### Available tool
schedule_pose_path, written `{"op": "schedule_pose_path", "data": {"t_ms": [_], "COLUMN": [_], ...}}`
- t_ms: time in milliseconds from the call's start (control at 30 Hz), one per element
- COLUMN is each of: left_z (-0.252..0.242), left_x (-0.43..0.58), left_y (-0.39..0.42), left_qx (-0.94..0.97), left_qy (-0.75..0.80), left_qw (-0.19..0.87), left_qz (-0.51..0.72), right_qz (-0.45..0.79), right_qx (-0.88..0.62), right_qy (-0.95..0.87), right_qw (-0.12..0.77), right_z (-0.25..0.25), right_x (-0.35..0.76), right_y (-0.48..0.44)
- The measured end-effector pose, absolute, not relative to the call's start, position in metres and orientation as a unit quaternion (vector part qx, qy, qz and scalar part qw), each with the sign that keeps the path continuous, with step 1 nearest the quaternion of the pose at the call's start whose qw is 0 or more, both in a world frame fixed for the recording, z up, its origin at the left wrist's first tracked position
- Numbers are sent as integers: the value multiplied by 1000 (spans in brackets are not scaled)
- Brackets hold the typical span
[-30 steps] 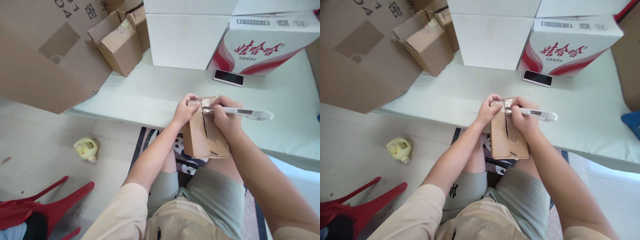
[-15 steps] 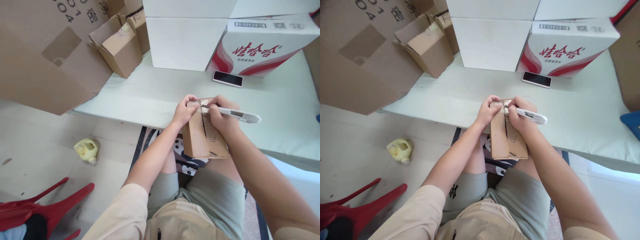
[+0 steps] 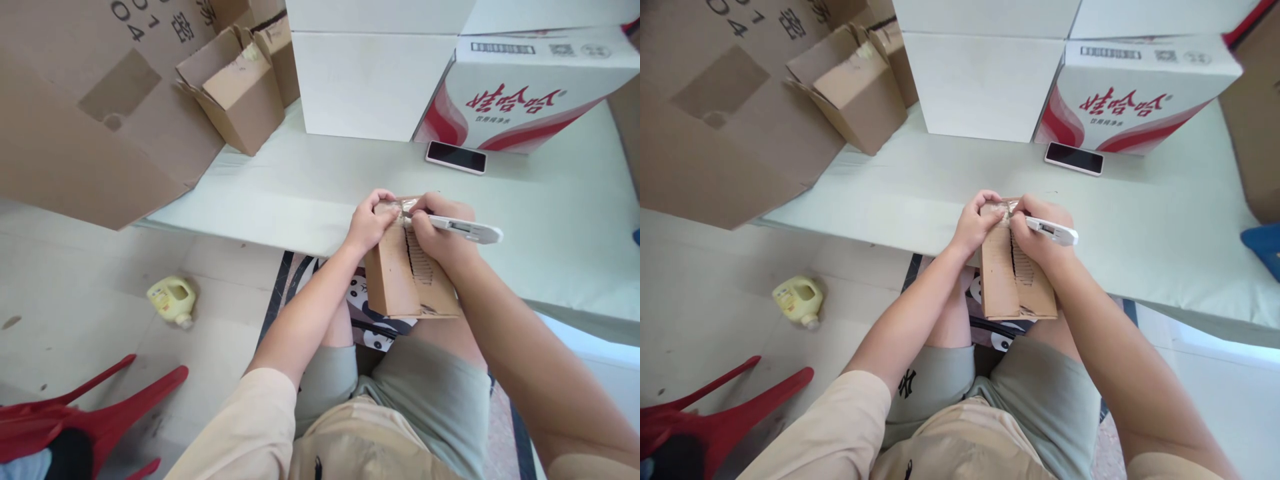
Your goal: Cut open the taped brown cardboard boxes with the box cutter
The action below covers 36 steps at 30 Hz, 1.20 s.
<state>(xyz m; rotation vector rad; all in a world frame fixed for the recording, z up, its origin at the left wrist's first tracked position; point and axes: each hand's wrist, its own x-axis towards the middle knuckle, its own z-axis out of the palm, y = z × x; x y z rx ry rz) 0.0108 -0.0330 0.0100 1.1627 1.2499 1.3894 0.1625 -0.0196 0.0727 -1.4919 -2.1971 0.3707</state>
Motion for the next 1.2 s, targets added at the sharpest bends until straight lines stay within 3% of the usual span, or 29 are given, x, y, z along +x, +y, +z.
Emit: {"op": "schedule_pose_path", "data": {"t_ms": [600,1067,1200], "left_z": [14,13,12], "left_x": [12,12,12], "left_y": [-35,-35,-34], "left_qx": [463,464,461], "left_qy": [515,517,512], "left_qw": [454,453,455], "left_qz": [561,560,564], "right_qz": [158,111,127], "right_qx": [-482,-480,-494], "right_qy": [-797,-785,-786], "right_qw": [329,376,351], "right_z": [70,67,65], "right_x": [166,171,167], "right_y": [-25,-30,-25]}}
